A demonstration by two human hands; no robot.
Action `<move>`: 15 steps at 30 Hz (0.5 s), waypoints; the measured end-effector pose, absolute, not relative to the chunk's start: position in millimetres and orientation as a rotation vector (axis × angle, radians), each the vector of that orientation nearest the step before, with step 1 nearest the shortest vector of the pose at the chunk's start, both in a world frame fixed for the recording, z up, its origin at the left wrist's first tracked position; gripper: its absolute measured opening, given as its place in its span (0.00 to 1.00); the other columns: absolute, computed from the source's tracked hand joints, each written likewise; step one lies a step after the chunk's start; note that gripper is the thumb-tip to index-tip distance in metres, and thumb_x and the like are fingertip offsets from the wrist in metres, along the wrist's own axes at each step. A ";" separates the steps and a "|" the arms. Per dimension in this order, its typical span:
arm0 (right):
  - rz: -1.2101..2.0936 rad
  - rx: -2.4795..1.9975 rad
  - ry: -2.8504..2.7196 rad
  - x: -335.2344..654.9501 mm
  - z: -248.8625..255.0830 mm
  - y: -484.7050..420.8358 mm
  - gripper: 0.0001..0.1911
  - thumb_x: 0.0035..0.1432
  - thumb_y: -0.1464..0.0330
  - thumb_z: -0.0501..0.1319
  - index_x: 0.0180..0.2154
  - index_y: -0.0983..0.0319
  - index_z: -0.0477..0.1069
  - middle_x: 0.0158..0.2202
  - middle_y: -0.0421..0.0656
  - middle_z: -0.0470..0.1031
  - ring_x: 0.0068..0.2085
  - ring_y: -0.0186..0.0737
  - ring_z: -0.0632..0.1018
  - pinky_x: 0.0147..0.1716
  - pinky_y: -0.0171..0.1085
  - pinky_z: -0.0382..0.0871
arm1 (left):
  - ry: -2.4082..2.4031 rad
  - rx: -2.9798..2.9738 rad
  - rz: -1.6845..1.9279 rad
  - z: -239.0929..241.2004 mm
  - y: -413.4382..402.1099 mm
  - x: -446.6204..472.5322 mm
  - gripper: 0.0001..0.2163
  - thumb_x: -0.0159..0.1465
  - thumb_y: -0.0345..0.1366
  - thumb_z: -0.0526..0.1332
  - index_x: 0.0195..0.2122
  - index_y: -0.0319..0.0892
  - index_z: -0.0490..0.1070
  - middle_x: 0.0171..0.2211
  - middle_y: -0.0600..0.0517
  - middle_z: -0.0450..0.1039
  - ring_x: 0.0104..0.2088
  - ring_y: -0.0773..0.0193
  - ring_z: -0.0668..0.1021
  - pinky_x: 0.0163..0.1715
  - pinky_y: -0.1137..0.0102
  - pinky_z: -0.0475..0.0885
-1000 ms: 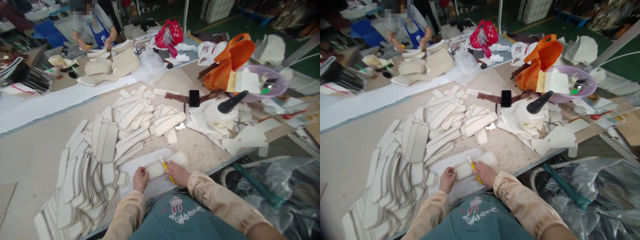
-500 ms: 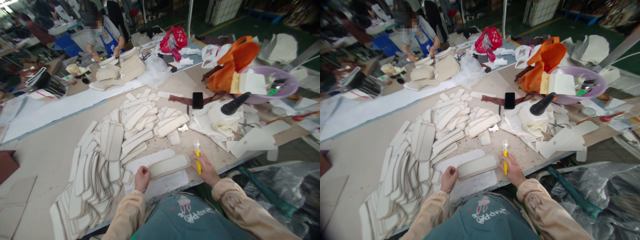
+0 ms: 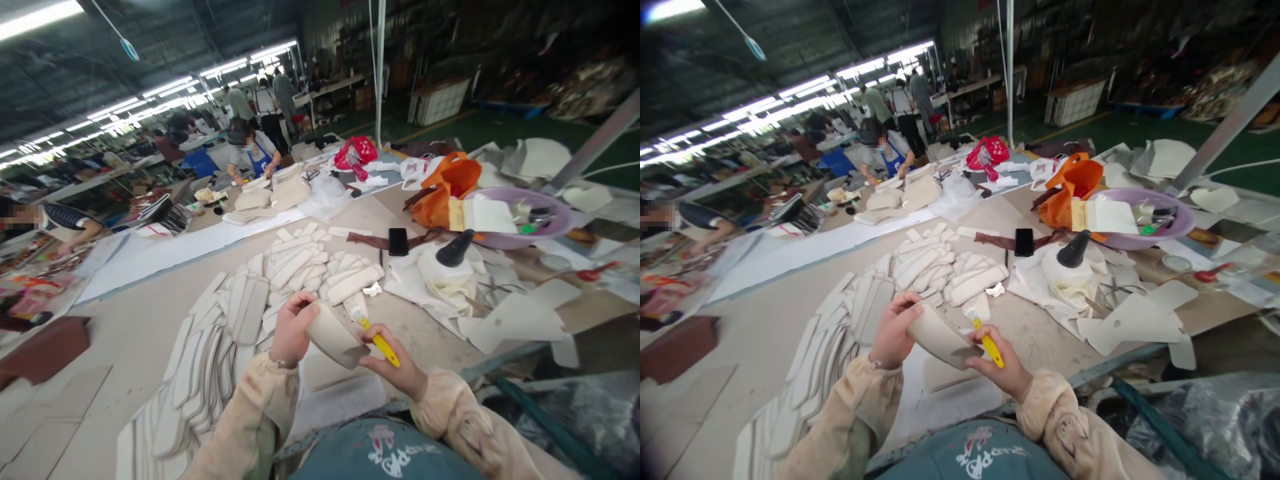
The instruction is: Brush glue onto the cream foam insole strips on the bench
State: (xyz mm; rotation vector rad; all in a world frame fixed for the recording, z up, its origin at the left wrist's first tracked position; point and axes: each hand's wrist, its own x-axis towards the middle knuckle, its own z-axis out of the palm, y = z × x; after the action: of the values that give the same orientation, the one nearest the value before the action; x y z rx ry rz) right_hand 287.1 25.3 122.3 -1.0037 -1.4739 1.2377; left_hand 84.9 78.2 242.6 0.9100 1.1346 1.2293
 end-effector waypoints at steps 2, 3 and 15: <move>1.240 -1.060 -1.380 282.7 125.0 23.8 0.19 0.48 0.63 0.67 0.38 0.57 0.60 0.33 0.37 0.68 0.35 0.36 0.72 0.35 0.34 0.67 | 1.113 0.814 1.313 255.5 90.5 82.7 0.10 0.48 0.34 0.66 0.30 0.41 0.67 0.22 0.57 0.68 0.20 0.71 0.70 0.20 0.76 0.62; 1.242 -1.089 -1.329 281.5 126.1 23.0 0.18 0.49 0.63 0.66 0.37 0.57 0.60 0.29 0.35 0.65 0.30 0.34 0.70 0.30 0.32 0.65 | 1.112 0.773 1.362 260.0 96.4 80.1 0.11 0.47 0.33 0.67 0.30 0.41 0.67 0.22 0.58 0.69 0.20 0.71 0.70 0.20 0.76 0.63; 1.165 -1.292 -1.169 269.5 159.8 17.9 0.18 0.44 0.57 0.66 0.30 0.57 0.60 0.20 0.33 0.57 0.21 0.33 0.62 0.18 0.32 0.57 | 0.891 0.404 1.593 227.7 94.6 76.7 0.17 0.46 0.37 0.70 0.36 0.37 0.71 0.33 0.47 0.77 0.36 0.58 0.78 0.40 0.64 0.72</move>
State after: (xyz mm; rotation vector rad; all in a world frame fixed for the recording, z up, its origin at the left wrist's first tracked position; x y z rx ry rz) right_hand 269.5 17.9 159.8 -1.2923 -1.1690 1.1645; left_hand 76.7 94.6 227.7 0.4040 0.8909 1.5932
